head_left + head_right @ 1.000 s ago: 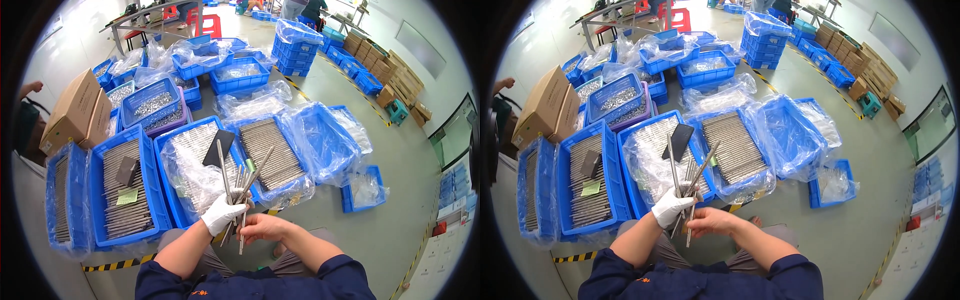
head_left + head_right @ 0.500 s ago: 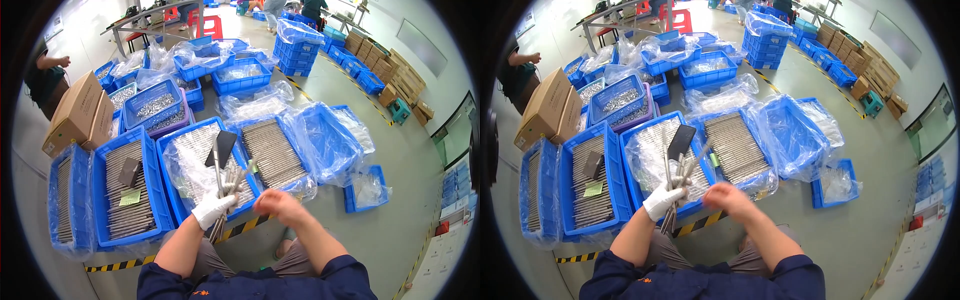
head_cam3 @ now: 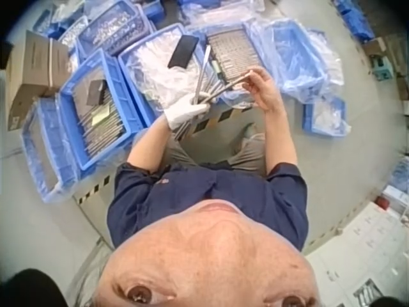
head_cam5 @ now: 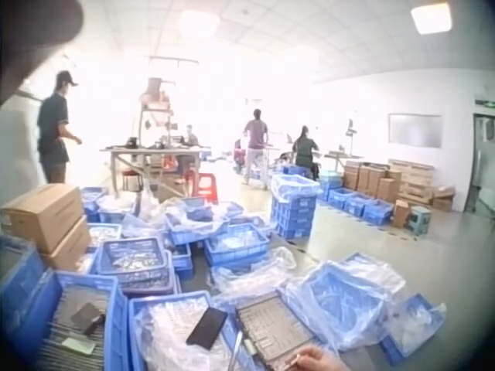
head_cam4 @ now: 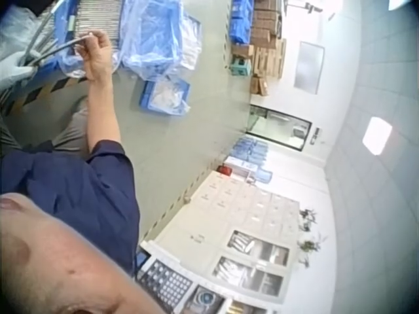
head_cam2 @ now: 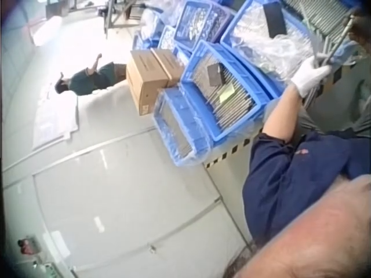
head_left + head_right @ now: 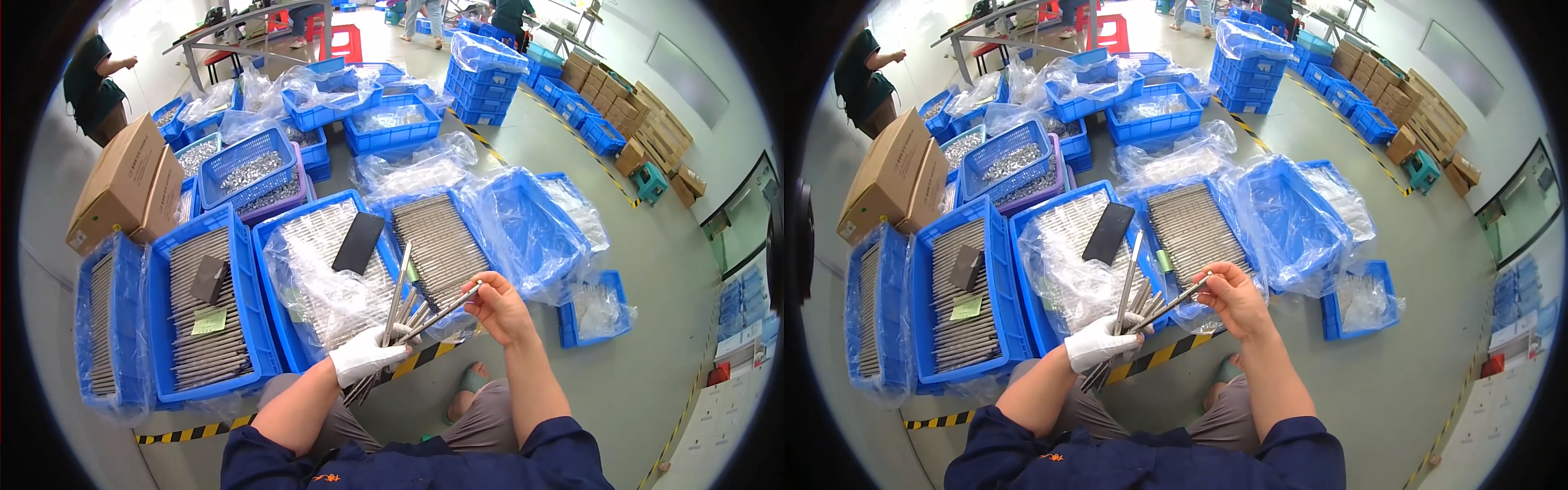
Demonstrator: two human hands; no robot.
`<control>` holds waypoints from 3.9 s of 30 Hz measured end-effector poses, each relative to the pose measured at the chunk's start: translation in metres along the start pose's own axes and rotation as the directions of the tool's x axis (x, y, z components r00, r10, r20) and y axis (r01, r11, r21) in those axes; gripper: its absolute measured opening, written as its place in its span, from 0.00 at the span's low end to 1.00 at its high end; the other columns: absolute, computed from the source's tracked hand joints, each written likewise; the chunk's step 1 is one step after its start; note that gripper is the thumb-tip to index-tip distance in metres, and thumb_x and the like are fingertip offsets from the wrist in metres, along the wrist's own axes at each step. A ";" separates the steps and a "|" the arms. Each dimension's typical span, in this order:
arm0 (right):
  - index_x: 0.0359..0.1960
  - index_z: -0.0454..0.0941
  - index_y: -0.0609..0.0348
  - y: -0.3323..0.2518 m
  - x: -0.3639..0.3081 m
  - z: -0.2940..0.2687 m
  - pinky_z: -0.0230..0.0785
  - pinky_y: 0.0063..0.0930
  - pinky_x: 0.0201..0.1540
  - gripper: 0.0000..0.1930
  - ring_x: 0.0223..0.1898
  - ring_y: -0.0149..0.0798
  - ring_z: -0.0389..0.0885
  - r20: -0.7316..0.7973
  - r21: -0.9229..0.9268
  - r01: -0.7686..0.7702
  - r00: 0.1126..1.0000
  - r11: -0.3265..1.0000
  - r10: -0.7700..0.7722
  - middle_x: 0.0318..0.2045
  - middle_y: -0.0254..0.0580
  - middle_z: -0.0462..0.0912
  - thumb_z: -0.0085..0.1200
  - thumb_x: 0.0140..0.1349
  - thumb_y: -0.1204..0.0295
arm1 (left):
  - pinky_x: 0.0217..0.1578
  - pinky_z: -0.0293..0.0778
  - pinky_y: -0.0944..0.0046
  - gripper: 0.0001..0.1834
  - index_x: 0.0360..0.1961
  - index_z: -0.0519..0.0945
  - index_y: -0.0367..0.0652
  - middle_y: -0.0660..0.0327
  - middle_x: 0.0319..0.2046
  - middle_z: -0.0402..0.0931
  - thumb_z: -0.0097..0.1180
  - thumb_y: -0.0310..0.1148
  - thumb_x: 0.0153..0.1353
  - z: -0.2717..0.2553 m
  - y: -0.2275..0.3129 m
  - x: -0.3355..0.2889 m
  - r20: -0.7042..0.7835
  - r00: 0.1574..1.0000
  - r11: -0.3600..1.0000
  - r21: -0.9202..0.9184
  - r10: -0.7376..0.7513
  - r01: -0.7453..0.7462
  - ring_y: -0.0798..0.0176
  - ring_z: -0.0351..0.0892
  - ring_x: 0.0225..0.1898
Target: Sorting and bundling thin metal rods from blue industrial bins.
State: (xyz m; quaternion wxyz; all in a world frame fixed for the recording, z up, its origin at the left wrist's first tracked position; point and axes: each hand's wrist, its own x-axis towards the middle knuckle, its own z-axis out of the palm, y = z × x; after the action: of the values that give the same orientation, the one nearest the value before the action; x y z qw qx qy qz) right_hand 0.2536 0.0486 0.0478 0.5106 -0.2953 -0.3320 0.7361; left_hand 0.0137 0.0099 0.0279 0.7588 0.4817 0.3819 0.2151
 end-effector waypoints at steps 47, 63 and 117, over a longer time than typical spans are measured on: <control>0.34 0.71 0.61 0.083 -0.032 0.059 0.66 0.18 0.35 0.10 0.31 0.26 0.73 0.270 -0.367 -0.658 0.601 0.658 0.752 0.30 0.36 0.76 0.52 0.52 0.70 | 0.31 0.67 0.73 0.18 0.41 0.70 0.42 0.65 0.30 0.71 0.57 0.29 0.46 -0.011 -0.007 0.012 -0.360 0.908 0.952 -0.129 0.215 -0.276 0.73 0.69 0.31; 0.31 0.70 0.56 0.008 0.012 0.007 0.67 0.18 0.32 0.07 0.29 0.27 0.74 -0.034 0.108 -0.137 0.989 0.985 0.141 0.27 0.34 0.75 0.52 0.53 0.69 | 0.23 0.67 0.73 0.11 0.31 0.74 0.38 0.63 0.22 0.71 0.42 0.18 0.47 0.026 -0.022 0.010 -0.001 0.995 0.952 0.291 -0.097 0.093 0.72 0.69 0.21; 0.35 0.71 0.62 -0.017 -0.023 0.023 0.67 0.17 0.34 0.10 0.31 0.25 0.74 0.134 -0.196 -0.073 0.986 0.978 0.100 0.32 0.38 0.77 0.53 0.50 0.78 | 0.32 0.67 0.62 0.08 0.28 0.74 0.42 0.53 0.24 0.71 0.46 0.22 0.46 0.029 0.002 -0.011 -0.032 0.989 0.710 0.699 0.146 -0.082 0.54 0.72 0.29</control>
State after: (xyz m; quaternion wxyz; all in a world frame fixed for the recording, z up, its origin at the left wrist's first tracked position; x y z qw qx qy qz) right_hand 0.2525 0.0270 0.0774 0.4222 -0.3032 -0.4234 0.7419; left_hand 0.0298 -0.0131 0.0409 0.4904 0.7444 0.4363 0.1226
